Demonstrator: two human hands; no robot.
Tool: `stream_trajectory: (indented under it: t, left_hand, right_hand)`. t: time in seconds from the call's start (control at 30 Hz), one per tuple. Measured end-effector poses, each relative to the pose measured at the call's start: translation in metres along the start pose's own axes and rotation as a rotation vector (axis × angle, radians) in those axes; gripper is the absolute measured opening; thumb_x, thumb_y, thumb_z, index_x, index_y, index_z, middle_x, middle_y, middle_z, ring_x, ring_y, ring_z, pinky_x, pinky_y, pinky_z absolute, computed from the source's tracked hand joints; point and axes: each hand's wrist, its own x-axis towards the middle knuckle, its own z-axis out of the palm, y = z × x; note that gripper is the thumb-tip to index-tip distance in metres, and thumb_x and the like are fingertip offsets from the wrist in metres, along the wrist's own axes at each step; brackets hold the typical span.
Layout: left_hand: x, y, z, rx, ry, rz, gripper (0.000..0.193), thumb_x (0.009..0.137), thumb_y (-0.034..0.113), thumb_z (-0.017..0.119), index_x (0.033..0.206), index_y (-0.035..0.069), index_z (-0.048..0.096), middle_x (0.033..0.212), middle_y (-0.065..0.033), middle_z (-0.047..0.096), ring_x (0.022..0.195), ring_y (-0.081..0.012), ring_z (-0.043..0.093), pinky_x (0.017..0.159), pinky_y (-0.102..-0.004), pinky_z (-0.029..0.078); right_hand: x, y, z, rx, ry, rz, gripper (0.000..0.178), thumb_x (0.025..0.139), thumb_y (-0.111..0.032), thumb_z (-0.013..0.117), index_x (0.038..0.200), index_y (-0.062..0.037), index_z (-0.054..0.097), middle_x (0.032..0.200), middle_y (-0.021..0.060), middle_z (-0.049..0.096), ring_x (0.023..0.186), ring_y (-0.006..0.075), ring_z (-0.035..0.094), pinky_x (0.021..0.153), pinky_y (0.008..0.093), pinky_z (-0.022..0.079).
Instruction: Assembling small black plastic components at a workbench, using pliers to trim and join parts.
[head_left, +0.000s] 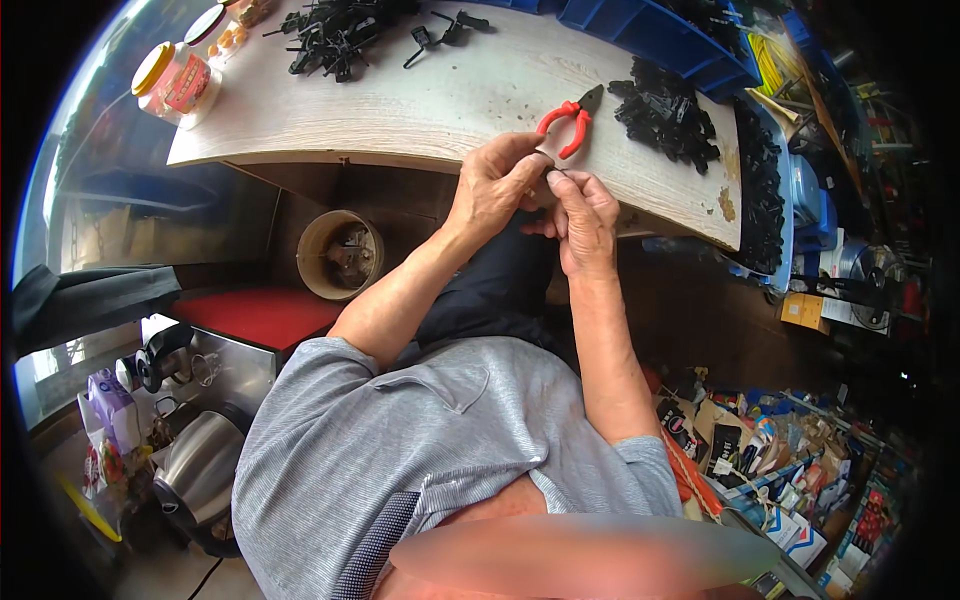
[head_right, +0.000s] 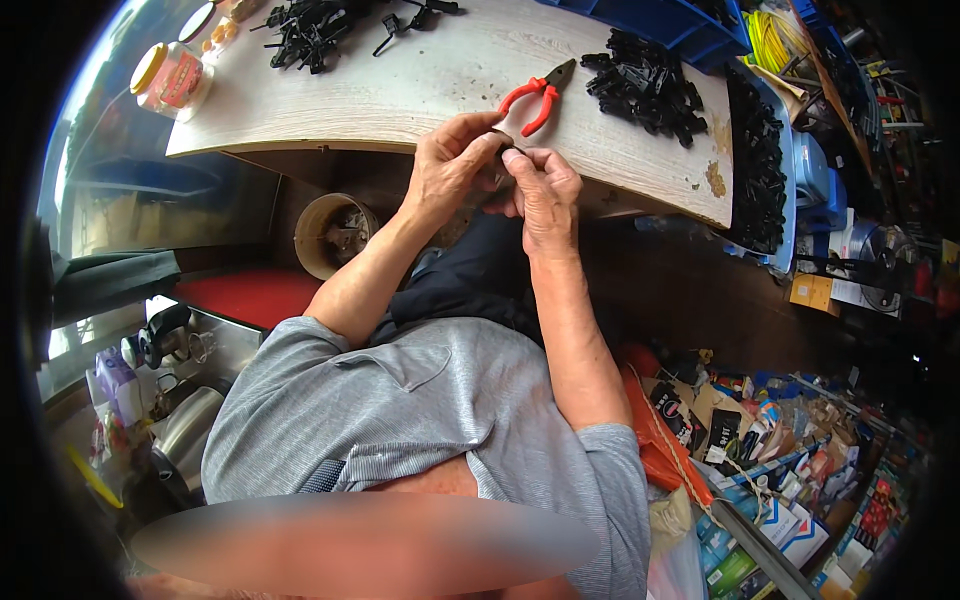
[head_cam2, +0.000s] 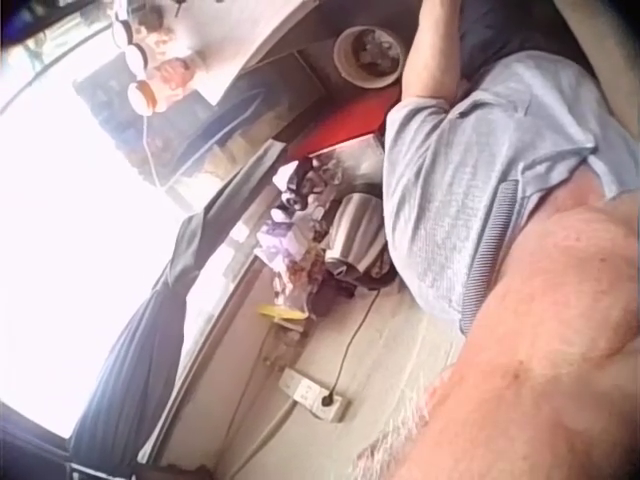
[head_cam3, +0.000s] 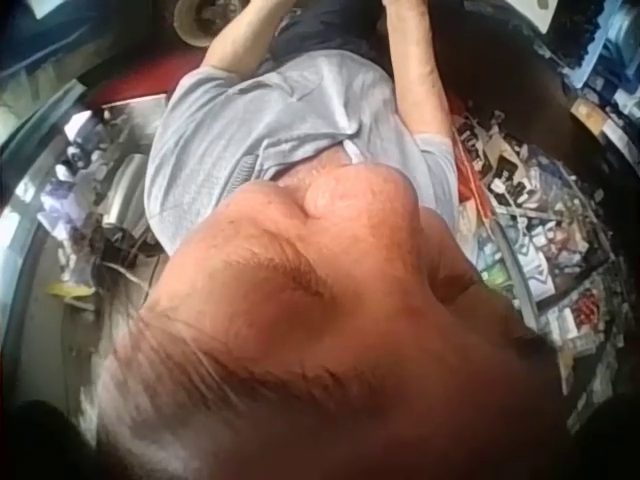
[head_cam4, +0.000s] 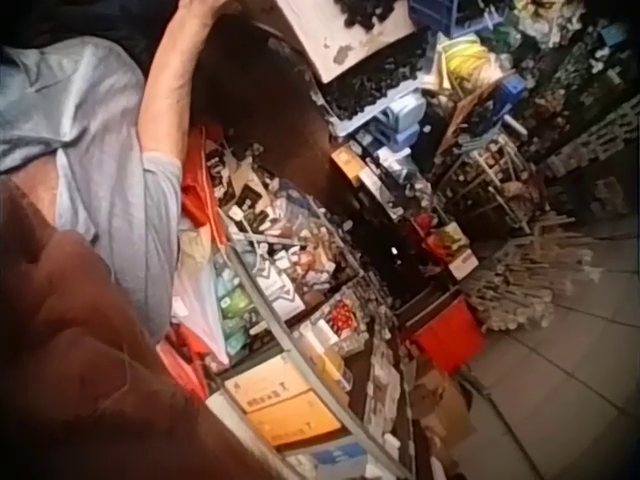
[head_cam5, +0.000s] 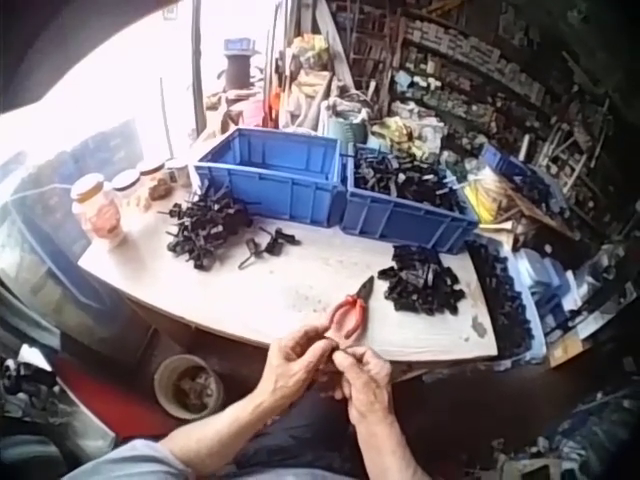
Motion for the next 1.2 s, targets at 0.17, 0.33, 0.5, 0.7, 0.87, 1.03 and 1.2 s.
stream_trajectory:
  t: [0.17,0.33,0.5,0.7,0.87,1.03,1.2]
  left_hand:
    - [-0.01,-0.027,0.004,-0.155,0.118,0.154,0.032,0.097,0.013,0.06,0.126,-0.001,0.057,0.097,-0.0063,0.068,0.077,-0.0081,0.064,0.062,-0.0208,0.054]
    - [-0.021,-0.022,0.001,-0.14,0.048,-0.065,0.026,0.098,0.017,0.058,0.119,0.001,0.06,0.08,-0.0045,0.063,0.059,-0.0074,0.057,0.049,-0.0234,0.05]
    - [-0.017,-0.033,-0.009,-0.236,-0.071,-0.295,0.022,0.099,0.023,0.058,0.106,0.002,0.061,0.07,-0.0026,0.057,0.055,-0.0112,0.06,0.045,-0.0227,0.042]
    - [-0.016,-0.036,-0.01,-0.207,-0.035,-0.378,0.017,0.094,0.021,0.063,0.091,0.004,0.06,0.066,-0.0023,0.057,0.05,-0.0103,0.054,0.043,-0.0248,0.039]
    - [-0.014,-0.043,-0.006,-0.336,0.067,-0.455,0.013,0.084,0.012,0.063,0.076,0.008,0.055,0.06,0.0012,0.046,0.044,-0.007,0.033,0.038,-0.0275,0.028]
    - [-0.016,-0.055,0.001,-0.396,0.147,-0.586,0.006,0.075,0.008,0.061,0.073,0.006,0.055,0.057,0.0008,0.041,0.043,-0.0086,0.035,0.037,-0.027,0.03]
    - [-0.02,-0.083,-0.001,-0.432,0.215,-0.736,0.006,0.075,0.009,0.06,0.071,0.006,0.056,0.055,0.0003,0.039,0.042,-0.0104,0.034,0.037,-0.0293,0.032]
  right_hand:
    - [0.001,0.012,0.002,0.077,0.038,-0.032,0.02,0.086,-0.015,0.067,0.094,-0.0023,0.054,0.058,-0.0014,0.049,0.044,0.0065,0.043,0.043,0.0288,0.052]
    - [-0.001,0.017,-0.008,0.035,-0.025,-0.041,0.014,0.087,-0.011,0.061,0.095,-0.0043,0.051,0.059,-0.0026,0.046,0.045,0.0052,0.038,0.041,0.0238,0.04]
    - [-0.007,0.015,-0.005,0.046,-0.055,-0.003,0.012,0.087,-0.011,0.059,0.094,-0.0043,0.051,0.062,-0.0016,0.047,0.046,0.0051,0.036,0.042,0.0229,0.039]
    - [-0.01,0.022,-0.008,0.026,-0.056,0.054,0.013,0.087,-0.013,0.058,0.092,-0.0042,0.05,0.063,-0.0004,0.048,0.047,0.006,0.038,0.043,0.025,0.047]
    - [-0.009,0.038,-0.013,-0.006,-0.056,0.074,0.013,0.087,-0.014,0.058,0.088,-0.0056,0.049,0.064,0.0004,0.049,0.046,0.0058,0.039,0.042,0.027,0.05]
    - [-0.013,0.056,-0.015,-0.038,0.068,0.108,0.013,0.085,-0.012,0.059,0.081,-0.0062,0.048,0.063,-0.0003,0.049,0.043,0.0051,0.039,0.038,0.0269,0.045]
    - [-0.022,0.071,-0.018,-0.049,0.159,0.196,0.016,0.084,-0.013,0.061,0.078,-0.006,0.047,0.065,0.0007,0.05,0.045,0.0078,0.045,0.037,0.0298,0.048]
